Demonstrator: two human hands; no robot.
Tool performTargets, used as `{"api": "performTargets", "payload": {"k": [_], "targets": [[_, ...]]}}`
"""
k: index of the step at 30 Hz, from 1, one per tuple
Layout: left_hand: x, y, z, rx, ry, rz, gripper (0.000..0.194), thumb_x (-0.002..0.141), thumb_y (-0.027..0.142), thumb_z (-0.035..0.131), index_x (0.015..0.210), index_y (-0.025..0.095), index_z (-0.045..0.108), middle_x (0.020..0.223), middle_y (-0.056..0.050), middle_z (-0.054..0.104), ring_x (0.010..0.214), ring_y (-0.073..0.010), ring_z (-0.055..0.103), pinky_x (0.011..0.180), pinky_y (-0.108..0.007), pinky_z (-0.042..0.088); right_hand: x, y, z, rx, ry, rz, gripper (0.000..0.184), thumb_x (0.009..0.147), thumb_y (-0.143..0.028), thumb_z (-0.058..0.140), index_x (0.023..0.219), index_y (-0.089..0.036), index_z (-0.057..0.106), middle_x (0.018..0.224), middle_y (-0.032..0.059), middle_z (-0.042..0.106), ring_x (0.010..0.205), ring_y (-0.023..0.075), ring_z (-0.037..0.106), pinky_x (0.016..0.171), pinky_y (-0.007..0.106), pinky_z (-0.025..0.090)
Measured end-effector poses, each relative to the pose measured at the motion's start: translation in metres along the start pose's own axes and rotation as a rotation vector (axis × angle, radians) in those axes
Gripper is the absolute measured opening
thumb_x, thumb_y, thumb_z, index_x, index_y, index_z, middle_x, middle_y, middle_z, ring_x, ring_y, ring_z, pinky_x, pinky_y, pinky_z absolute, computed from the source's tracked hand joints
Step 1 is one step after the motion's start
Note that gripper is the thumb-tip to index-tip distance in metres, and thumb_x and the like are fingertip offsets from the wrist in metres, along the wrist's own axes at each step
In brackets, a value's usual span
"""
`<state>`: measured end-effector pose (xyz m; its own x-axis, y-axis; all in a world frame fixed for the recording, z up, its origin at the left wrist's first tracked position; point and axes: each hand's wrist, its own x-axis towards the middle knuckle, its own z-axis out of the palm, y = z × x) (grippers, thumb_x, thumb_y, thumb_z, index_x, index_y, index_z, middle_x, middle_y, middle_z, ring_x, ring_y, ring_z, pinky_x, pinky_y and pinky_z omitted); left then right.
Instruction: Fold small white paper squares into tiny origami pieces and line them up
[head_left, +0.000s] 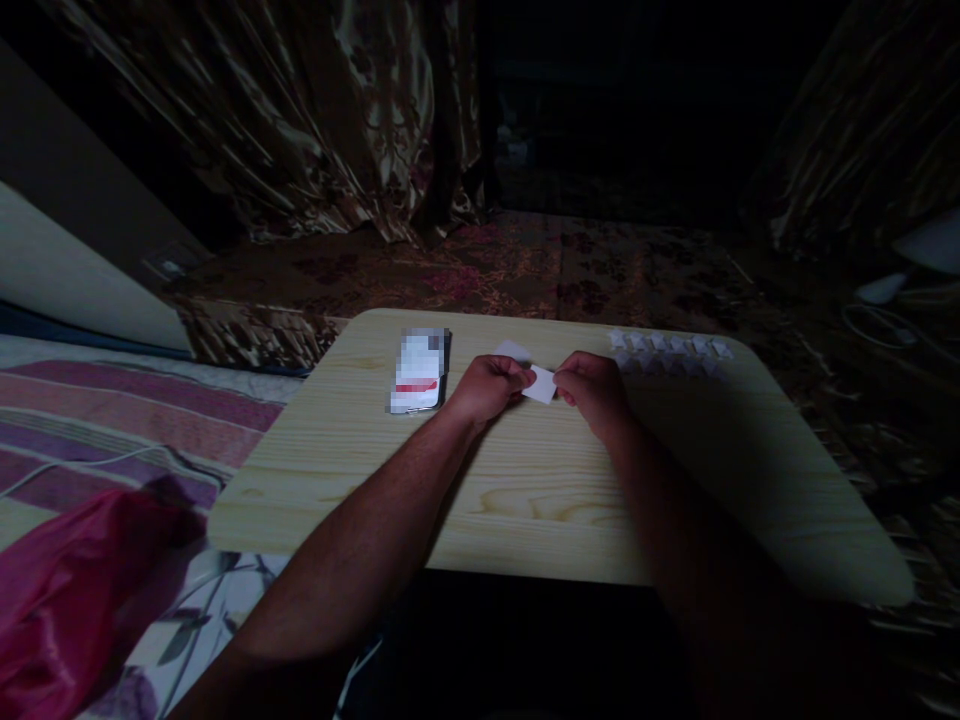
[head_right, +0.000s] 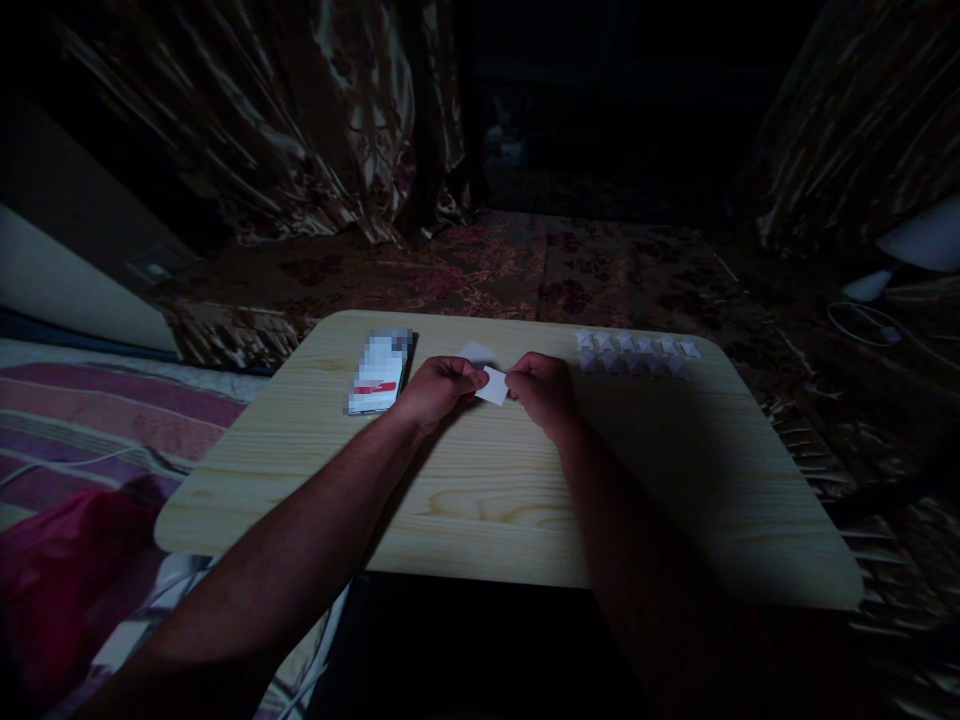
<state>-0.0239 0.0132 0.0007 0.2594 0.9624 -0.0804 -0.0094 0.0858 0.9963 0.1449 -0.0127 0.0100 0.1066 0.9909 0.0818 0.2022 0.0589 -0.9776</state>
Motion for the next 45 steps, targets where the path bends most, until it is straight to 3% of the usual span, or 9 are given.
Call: {"api": "performTargets", "payload": {"k": [17, 23, 33, 45], "targets": [[0.004, -0.011, -0.009, 0.199, -0.05, 0.09, 0.028, 0.068, 0.041, 0.071, 0.066, 0.014, 0.063, 0.056, 0.0, 0.054, 0.049, -0.0078, 0.04, 0.049, -0.022, 0.03, 0.005, 0.009, -0.001, -0.038, 0.041, -0.042, 0.005, 0.062, -0.022, 0.059, 0.059, -0.018, 0.058, 0.046, -0.0045, 0.055, 0.042, 0.0091, 0.044, 0.042, 0.022, 0.031], [0.003, -0.007, -0.008, 0.26, -0.002, 0.093, 0.025, 0.069, 0.038, 0.07, 0.066, 0.014, 0.064, 0.055, 0.0, 0.055, 0.049, -0.0086, 0.041, 0.049, -0.023, 0.031, 0.005, 0.01, 0.001, -0.059, 0.048, -0.056, 0.004, 0.062, -0.022, 0.058, 0.061, -0.018, 0.059, 0.048, -0.0045, 0.056, 0.042, 0.0094, 0.045, 0.045, 0.022, 0.034], [0.001, -0.004, -0.007, 0.391, -0.018, 0.15, 0.02, 0.07, 0.035, 0.066, 0.073, 0.015, 0.066, 0.064, -0.001, 0.06, 0.057, -0.0111, 0.048, 0.053, -0.022, 0.034, 0.005, 0.008, -0.001, -0.067, 0.07, -0.044, 0.005, 0.062, -0.022, 0.059, 0.059, -0.018, 0.058, 0.046, -0.0047, 0.055, 0.041, 0.0087, 0.042, 0.043, 0.022, 0.031], [0.001, -0.005, -0.007, 0.369, 0.008, 0.126, 0.016, 0.069, 0.032, 0.066, 0.072, 0.016, 0.064, 0.062, -0.001, 0.061, 0.055, -0.012, 0.049, 0.053, -0.023, 0.035, 0.005, 0.008, -0.001, -0.066, 0.084, -0.063, 0.004, 0.063, -0.022, 0.059, 0.06, -0.018, 0.058, 0.048, -0.0042, 0.056, 0.042, 0.0089, 0.043, 0.044, 0.022, 0.031]]}}
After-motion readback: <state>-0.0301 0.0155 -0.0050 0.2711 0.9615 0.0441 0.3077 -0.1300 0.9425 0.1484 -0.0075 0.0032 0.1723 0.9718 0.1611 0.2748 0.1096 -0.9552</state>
